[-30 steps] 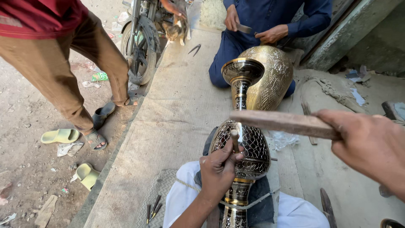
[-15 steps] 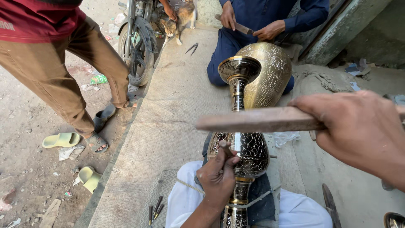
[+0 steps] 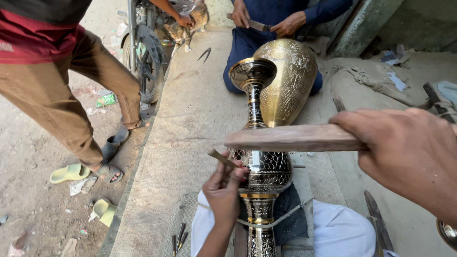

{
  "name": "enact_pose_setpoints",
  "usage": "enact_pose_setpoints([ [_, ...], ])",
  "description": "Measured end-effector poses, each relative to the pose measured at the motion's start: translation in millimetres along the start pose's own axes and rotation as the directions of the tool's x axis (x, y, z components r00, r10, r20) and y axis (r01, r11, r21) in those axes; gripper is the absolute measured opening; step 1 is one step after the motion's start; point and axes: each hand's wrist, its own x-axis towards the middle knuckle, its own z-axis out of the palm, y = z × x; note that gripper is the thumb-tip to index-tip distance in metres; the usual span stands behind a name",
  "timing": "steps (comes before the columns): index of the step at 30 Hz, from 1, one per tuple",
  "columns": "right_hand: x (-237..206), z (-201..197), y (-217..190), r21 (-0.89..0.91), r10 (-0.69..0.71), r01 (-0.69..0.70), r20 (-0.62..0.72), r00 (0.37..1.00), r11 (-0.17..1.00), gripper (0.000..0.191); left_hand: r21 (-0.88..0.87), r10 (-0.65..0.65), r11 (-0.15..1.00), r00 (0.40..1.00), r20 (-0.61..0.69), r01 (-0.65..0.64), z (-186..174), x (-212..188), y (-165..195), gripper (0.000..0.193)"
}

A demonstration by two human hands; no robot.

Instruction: The person uses a chisel and wooden mallet to engrave intricate patterns on a brass vase. They hold the chisel against the vase surface and strike it repeatedly with the mallet to create detailed designs.

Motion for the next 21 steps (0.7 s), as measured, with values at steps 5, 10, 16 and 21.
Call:
enact_pose_setpoints([
  [5, -38.1, 114.5, 29.0, 0.242, 0.339, -0.360, 0.126, 0.932, 0.901, 0.031, 0.022, -0.074, 0.997, 0.975, 0.208, 0.071, -2.6, 10.4, 23.1, 0.051],
  [10, -77.3, 220.3, -4.4, 0.644, 0.394, -0.462, 0.259, 0.882, 0.610, 0.039, 0.279, 0.083, 0.918, 0.824, 0.560, -0.282, 26.2, 6.3, 43.6, 0.052],
  [16, -87.2, 247.3, -17.1, 0.700, 0.378, -0.299, 0.044, 0.925, 0.649, 0.070, 0.442, 0.116, 0.643, 0.650, 0.751, -0.625, 41.3, 10.6, 66.2, 0.071],
  [21, -73.7, 235.9, 2.9, 0.749, 0.376, -0.453, 0.290, 0.880, 0.483, 0.056, 0.464, 0.039, 0.642, 0.629, 0.776, -0.611, 42.1, 16.9, 72.4, 0.074],
])
